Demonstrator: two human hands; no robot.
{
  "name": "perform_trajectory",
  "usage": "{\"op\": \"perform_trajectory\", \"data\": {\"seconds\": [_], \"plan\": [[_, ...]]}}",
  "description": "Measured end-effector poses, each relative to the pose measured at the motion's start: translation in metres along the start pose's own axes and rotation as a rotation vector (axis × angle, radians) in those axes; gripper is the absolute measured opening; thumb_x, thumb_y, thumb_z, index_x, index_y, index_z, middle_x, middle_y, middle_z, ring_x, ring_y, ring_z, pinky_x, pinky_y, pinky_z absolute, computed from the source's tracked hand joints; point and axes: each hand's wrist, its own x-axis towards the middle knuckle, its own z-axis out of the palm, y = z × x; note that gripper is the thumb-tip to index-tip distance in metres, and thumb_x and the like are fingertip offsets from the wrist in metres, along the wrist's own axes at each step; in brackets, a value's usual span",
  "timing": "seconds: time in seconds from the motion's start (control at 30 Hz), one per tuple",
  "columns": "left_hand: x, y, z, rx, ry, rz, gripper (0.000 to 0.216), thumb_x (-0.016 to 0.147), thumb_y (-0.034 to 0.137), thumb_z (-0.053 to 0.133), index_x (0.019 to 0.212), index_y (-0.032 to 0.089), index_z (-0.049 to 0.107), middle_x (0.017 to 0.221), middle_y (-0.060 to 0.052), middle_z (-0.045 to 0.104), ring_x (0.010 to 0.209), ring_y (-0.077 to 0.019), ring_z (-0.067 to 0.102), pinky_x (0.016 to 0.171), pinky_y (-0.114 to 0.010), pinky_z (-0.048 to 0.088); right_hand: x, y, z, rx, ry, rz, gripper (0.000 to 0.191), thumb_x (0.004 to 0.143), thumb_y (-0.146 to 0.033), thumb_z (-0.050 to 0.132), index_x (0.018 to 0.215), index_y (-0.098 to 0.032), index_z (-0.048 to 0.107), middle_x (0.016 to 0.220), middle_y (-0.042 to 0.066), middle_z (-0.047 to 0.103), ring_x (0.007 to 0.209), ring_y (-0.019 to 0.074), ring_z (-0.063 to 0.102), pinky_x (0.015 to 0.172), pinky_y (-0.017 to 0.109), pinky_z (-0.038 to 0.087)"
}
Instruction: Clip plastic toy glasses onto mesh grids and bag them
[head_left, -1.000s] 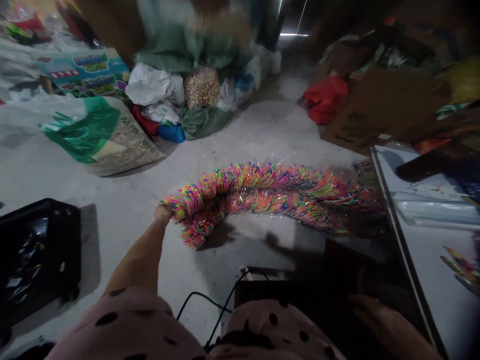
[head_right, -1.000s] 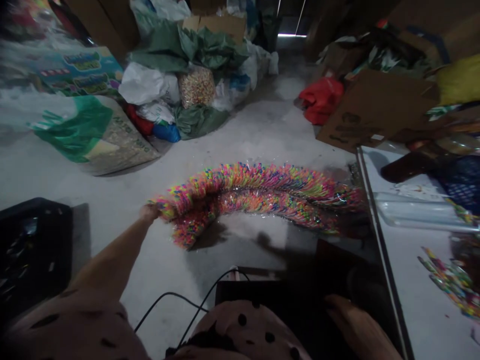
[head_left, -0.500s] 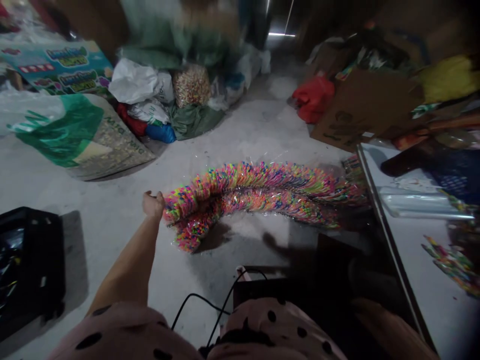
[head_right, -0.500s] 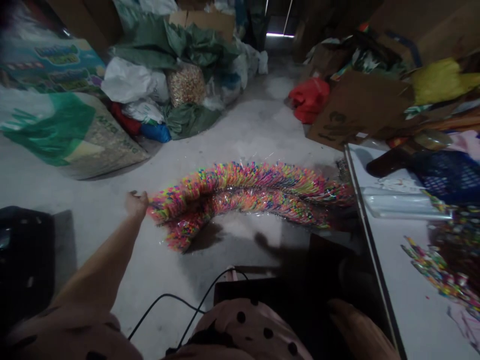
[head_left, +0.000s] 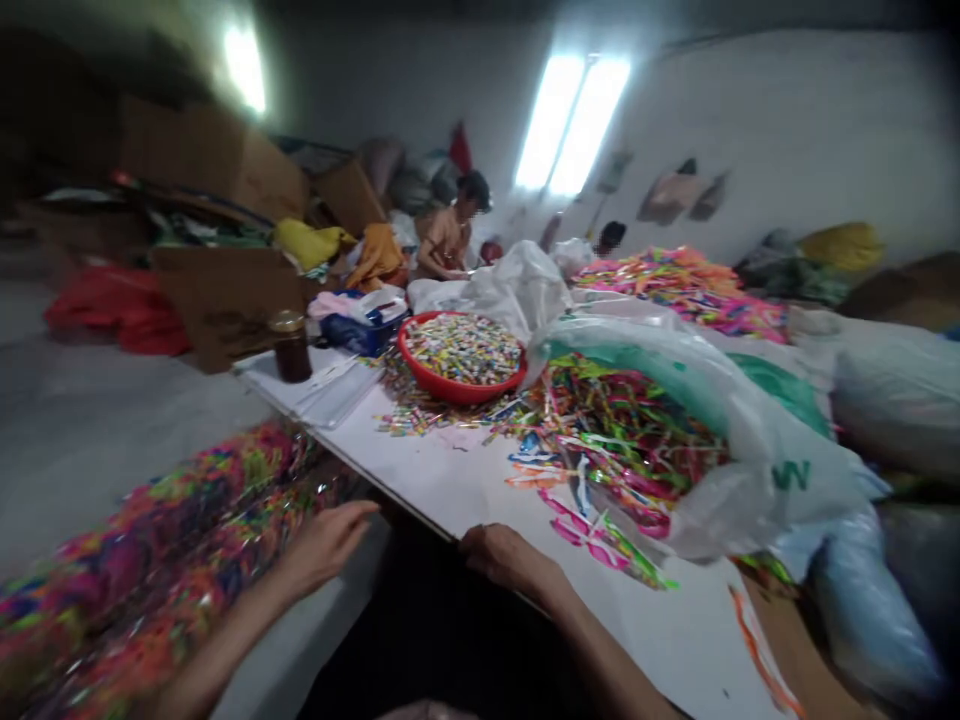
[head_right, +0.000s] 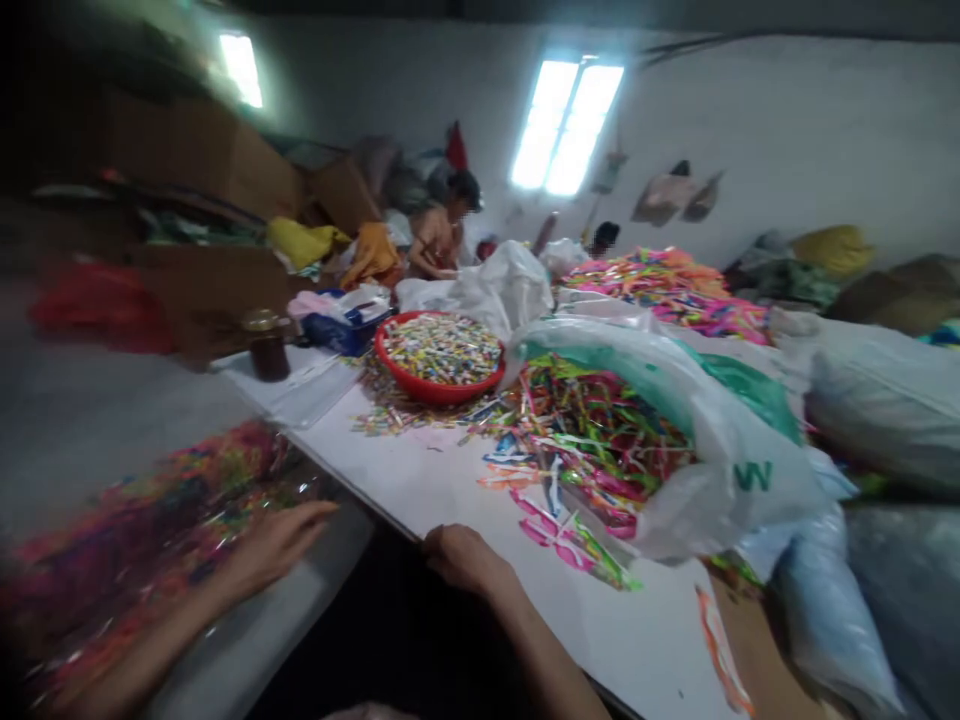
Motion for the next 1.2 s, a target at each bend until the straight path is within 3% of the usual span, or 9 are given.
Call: {"op": "perform_trajectory", "data": {"seconds": [0.1,0.2,0.4,0.53,0.67,0.73,0.9,1.03,1.2], "plan": [[0.082,0.068,0.047,0.010,-0.268,0.243,0.035,0.086,0.027,0.039,0.110,0.019,0.063,0.110,-0.007,0.069,0.102,-0.0204,0.063,0.093,-0.031,0.046,-0.032,0.042,-0.016,0.104,0.132,0.093,0.037,0.076,-0.012,0.047,0.107,-0.019,0.067,0.094,0.006,0.071,0.081,0.0173,0.064,0.067,0.022,0.041],[0.156,0.126,0.081,0.000,-0.372,0.321,0.035,0.085,0.023,0.040,0.111,0.017,0.063,0.109,-0.009,0.069,0.099,-0.0215,0.063,0.089,-0.033,0.047,-0.068,0.082,-0.032,0.156,0.306,0.159,0.035,0.077,-0.011,0.047,0.106,-0.017,0.066,0.097,0.008,0.069,0.086,0.0173,0.062,0.073,0.023,0.042],[0.226,0.182,0.143,-0.090,-0.215,0.466,0.033,0.086,0.031,0.041,0.103,0.017,0.064,0.104,-0.009,0.070,0.096,-0.0223,0.064,0.086,-0.034,0.050,-0.185,0.144,-0.034,0.335,0.574,0.338,0.027,0.088,-0.027,0.046,0.107,-0.019,0.064,0.099,0.008,0.068,0.088,0.0185,0.062,0.079,0.027,0.046],[0.192,0.195,0.188,-0.171,-0.093,0.594,0.028,0.087,0.037,0.050,0.106,0.021,0.062,0.096,-0.006,0.071,0.080,-0.0186,0.068,0.072,-0.027,0.054,-0.302,0.162,0.002,0.443,0.850,0.745,0.032,0.090,-0.035,0.043,0.105,-0.017,0.065,0.103,0.010,0.068,0.093,0.0212,0.062,0.085,0.032,0.047],[0.118,0.231,0.222,-0.217,-0.376,0.973,0.023,0.089,0.023,0.045,0.106,0.022,0.062,0.090,-0.006,0.071,0.081,-0.0184,0.067,0.074,-0.028,0.053,-0.407,0.155,0.082,0.430,1.076,1.289,0.031,0.087,-0.038,0.045,0.102,-0.019,0.065,0.102,0.008,0.068,0.097,0.0234,0.061,0.091,0.036,0.044],[0.091,0.253,0.241,-0.212,-0.487,1.163,0.027,0.089,0.017,0.042,0.108,0.019,0.062,0.095,-0.008,0.070,0.089,-0.0203,0.065,0.079,-0.031,0.052,-0.434,0.150,0.133,0.444,1.049,1.503,0.029,0.084,-0.033,0.046,0.101,-0.018,0.065,0.102,0.008,0.067,0.098,0.0235,0.061,0.093,0.038,0.043],[0.079,0.276,0.290,-0.065,-0.546,1.349,0.038,0.085,0.025,0.051,0.122,0.014,0.054,0.125,-0.016,0.058,0.119,-0.0313,0.051,0.097,-0.047,0.041,-0.426,0.170,0.221,0.473,0.947,1.727,0.042,0.077,-0.027,0.054,0.115,-0.012,0.056,0.115,0.014,0.057,0.114,0.0275,0.050,0.098,0.042,0.040],[0.084,0.272,0.303,0.030,-0.608,1.328,0.041,0.086,0.021,0.049,0.127,0.016,0.051,0.131,-0.015,0.054,0.124,-0.0293,0.046,0.103,-0.047,0.033,-0.407,0.226,0.221,0.391,0.933,1.723,0.052,0.078,-0.025,0.052,0.127,-0.011,0.046,0.127,0.018,0.047,0.121,0.0291,0.044,0.098,0.043,0.039],[0.074,0.278,0.288,0.056,-0.746,1.232,0.044,0.086,0.027,0.051,0.128,0.019,0.047,0.133,-0.013,0.052,0.127,-0.0275,0.042,0.104,-0.046,0.028,-0.402,0.248,0.205,0.314,0.606,1.805,0.048,0.078,-0.029,0.046,0.122,-0.010,0.052,0.110,0.023,0.057,0.104,0.0369,0.057,0.077,0.052,0.049]]}}
